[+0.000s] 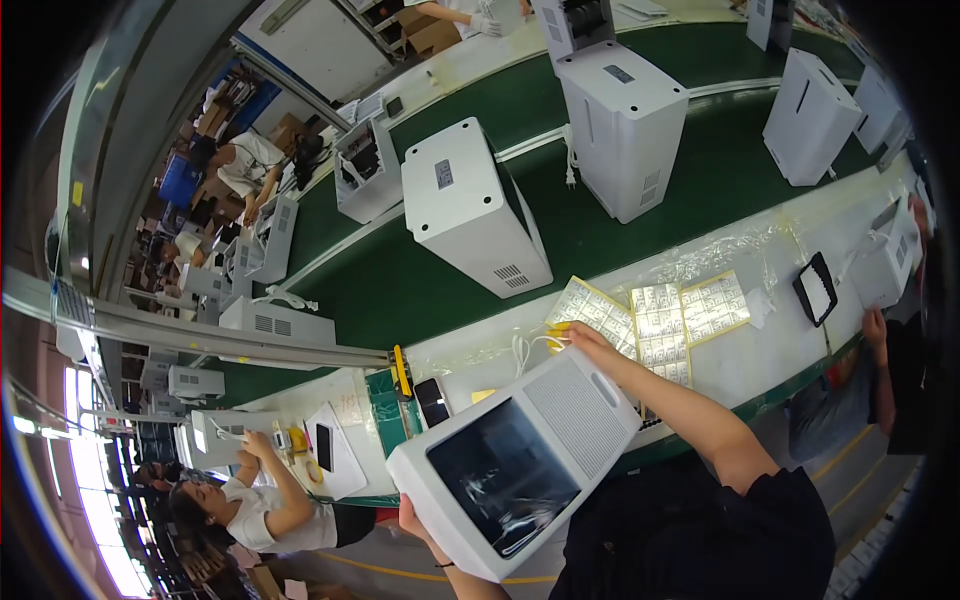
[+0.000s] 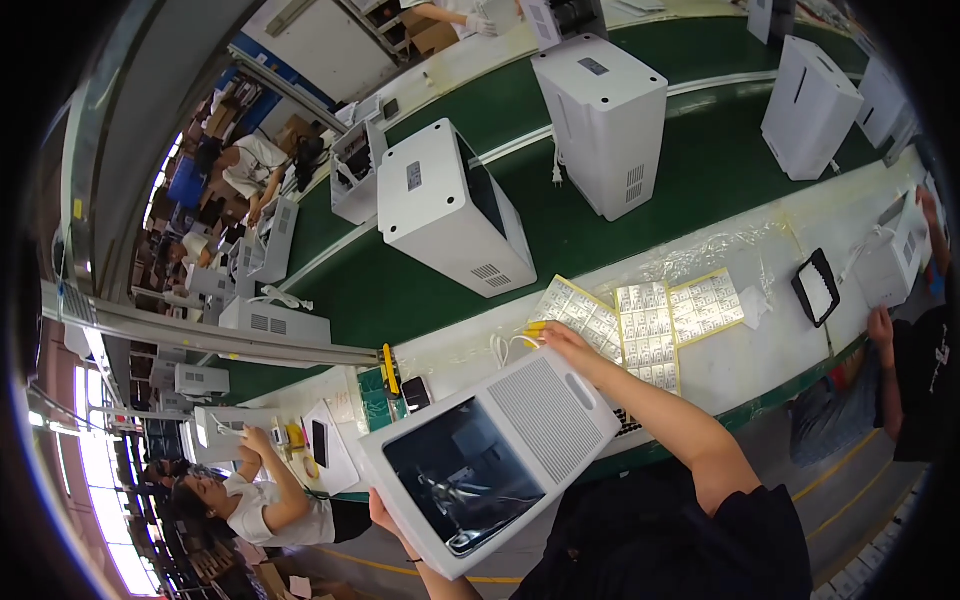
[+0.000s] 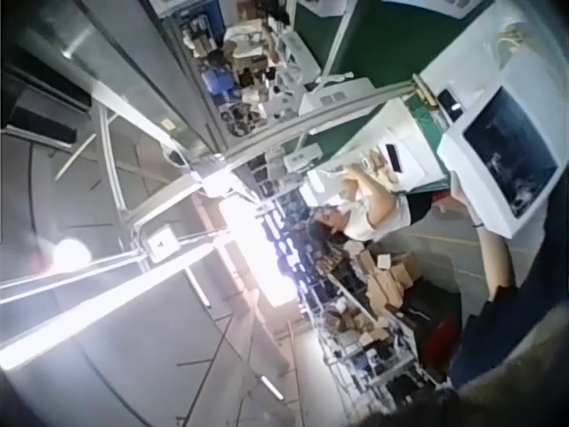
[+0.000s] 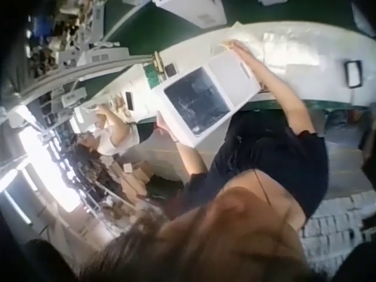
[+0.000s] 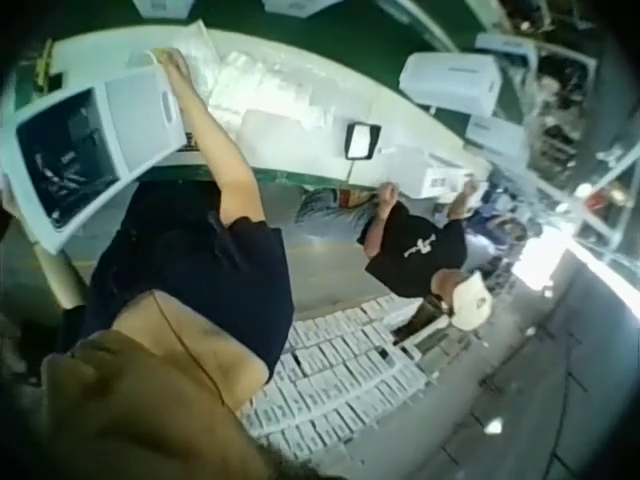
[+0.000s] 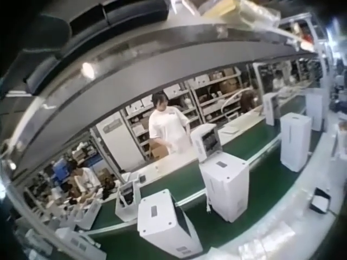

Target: Applying labels and small yellow components to white appliance housings on a factory assembly line.

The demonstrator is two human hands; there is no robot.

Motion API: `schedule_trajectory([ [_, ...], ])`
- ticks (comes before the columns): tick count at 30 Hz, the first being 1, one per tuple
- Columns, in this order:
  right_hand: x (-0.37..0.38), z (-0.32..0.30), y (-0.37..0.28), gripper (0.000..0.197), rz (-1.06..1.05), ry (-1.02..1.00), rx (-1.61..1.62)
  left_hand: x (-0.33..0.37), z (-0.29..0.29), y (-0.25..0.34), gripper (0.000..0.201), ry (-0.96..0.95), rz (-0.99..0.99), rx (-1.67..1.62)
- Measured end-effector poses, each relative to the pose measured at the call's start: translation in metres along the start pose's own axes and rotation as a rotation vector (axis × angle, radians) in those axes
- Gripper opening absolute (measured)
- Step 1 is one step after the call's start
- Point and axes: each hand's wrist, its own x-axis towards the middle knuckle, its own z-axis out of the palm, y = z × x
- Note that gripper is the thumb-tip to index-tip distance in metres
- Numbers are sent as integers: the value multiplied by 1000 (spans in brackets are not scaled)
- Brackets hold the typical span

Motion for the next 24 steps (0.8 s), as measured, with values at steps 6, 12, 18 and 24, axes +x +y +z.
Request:
schedule_trajectory([
  [6,18,-35,5,18,-198,238,-126,55,20,-20,59,-69,-18,220],
  [12,30,-42,-15,13,-486,528,-28,63,132,-49,80,-379,83,685],
  [18,-38,-83,-25,16,-453,559,-266,57,133,-64,76,-375,-41,425],
  [24,-129,-128,22,14,-271,699,-317,106,29,-87,58,-99,90,351],
])
